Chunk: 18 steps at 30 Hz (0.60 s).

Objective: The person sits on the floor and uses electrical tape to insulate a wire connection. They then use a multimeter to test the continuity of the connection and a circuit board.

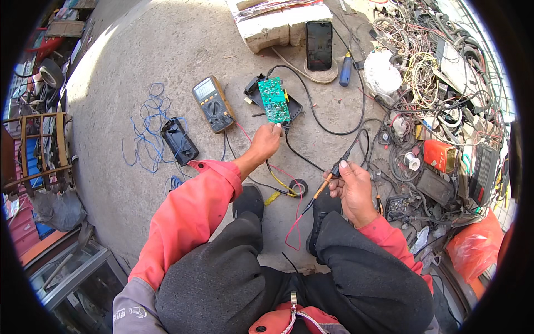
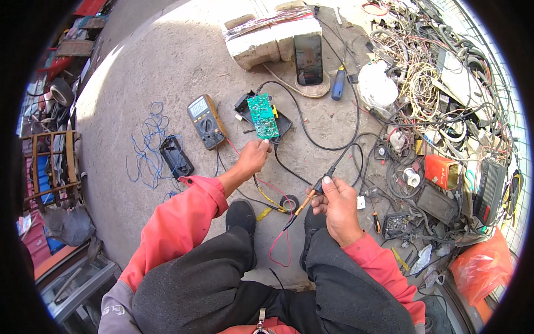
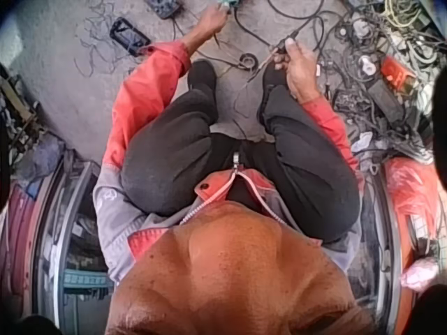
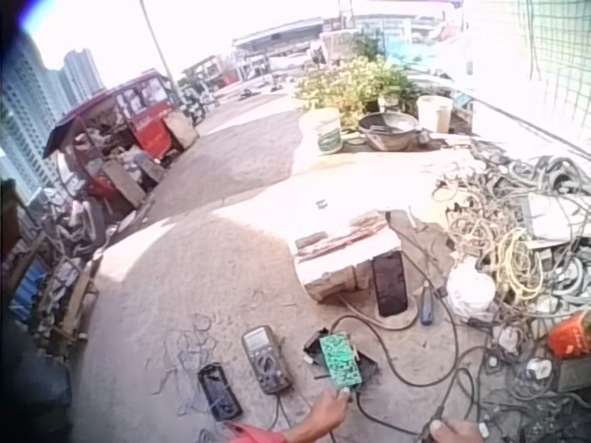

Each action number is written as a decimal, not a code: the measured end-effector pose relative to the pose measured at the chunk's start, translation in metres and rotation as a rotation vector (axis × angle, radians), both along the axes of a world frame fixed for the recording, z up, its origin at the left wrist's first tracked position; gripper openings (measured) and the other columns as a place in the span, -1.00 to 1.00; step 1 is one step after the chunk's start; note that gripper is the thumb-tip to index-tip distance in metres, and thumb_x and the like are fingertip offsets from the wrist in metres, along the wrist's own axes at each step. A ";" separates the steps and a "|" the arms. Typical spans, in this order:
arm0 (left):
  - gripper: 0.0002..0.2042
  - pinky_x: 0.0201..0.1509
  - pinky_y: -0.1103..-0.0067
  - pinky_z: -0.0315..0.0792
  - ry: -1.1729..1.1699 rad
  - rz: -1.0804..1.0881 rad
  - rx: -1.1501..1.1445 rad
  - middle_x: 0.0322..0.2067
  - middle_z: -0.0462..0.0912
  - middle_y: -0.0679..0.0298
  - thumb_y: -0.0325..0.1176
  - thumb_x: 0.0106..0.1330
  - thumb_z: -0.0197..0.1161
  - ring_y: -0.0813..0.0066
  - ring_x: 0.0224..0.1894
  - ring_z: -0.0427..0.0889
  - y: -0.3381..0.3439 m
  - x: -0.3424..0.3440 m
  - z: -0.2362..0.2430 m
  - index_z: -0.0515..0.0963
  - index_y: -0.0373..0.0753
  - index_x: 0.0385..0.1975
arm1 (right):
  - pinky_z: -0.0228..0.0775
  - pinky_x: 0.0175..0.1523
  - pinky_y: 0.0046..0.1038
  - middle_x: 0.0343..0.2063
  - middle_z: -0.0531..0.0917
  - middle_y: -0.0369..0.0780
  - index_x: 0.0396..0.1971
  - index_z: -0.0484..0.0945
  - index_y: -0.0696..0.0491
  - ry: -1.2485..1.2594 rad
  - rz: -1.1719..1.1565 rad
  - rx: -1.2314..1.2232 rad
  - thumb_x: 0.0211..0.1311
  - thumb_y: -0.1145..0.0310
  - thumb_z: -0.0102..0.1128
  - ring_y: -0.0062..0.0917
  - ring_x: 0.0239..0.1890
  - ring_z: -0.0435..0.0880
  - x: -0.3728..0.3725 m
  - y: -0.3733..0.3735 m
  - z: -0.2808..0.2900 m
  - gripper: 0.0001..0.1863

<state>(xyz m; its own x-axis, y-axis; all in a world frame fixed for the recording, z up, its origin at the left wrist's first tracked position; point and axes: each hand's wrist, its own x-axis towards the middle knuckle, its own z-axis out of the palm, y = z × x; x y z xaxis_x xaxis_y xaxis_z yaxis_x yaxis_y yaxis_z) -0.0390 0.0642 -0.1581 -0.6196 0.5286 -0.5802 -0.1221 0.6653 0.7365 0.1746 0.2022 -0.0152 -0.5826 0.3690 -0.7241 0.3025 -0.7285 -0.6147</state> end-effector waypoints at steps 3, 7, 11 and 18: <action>-0.60 -0.65 0.50 0.21 0.013 -0.010 0.002 -0.68 0.39 0.37 -0.12 0.48 -0.05 0.58 -0.70 0.32 0.000 0.000 -0.001 0.54 -0.33 -0.41 | 0.45 -0.49 -0.69 -0.31 0.66 -0.07 -0.25 0.39 0.16 0.002 -0.003 0.000 0.49 0.20 -0.02 -0.69 -0.53 0.58 0.000 0.000 0.000 -0.71; -0.60 -0.65 0.51 0.21 0.015 -0.009 0.008 -0.68 0.39 0.37 -0.12 0.48 -0.05 0.58 -0.70 0.32 -0.001 0.000 -0.003 0.54 -0.33 -0.42 | 0.45 -0.49 -0.69 -0.31 0.66 -0.07 -0.25 0.40 0.16 0.002 -0.003 -0.001 0.49 0.20 -0.02 -0.69 -0.53 0.58 0.001 0.000 -0.001 -0.71; -0.60 -0.65 0.51 0.20 0.014 -0.005 -0.004 -0.68 0.39 0.37 -0.12 0.49 -0.05 0.59 -0.70 0.31 0.000 0.000 -0.001 0.53 -0.33 -0.42 | 0.45 -0.49 -0.69 -0.31 0.66 -0.08 -0.24 0.40 0.16 -0.003 0.000 -0.002 0.49 0.20 -0.02 -0.69 -0.53 0.58 0.000 0.000 0.000 -0.71; -0.61 -0.32 0.36 0.32 -0.033 -0.012 -0.016 -0.52 0.53 0.08 -0.16 0.47 -0.06 0.22 -0.44 0.50 0.002 0.003 0.005 0.55 -0.36 -0.41 | 0.45 -0.49 -0.68 -0.30 0.67 -0.07 -0.24 0.40 0.16 -0.001 -0.005 0.000 0.49 0.20 -0.02 -0.69 -0.53 0.58 0.002 0.001 -0.001 -0.71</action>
<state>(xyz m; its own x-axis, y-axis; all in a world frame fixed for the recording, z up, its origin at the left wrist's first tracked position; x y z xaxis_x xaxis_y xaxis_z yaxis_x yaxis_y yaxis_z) -0.0357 0.0662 -0.1534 -0.5932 0.5268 -0.6088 -0.1381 0.6784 0.7216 0.1761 0.2028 -0.0164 -0.5799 0.3715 -0.7251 0.2998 -0.7302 -0.6139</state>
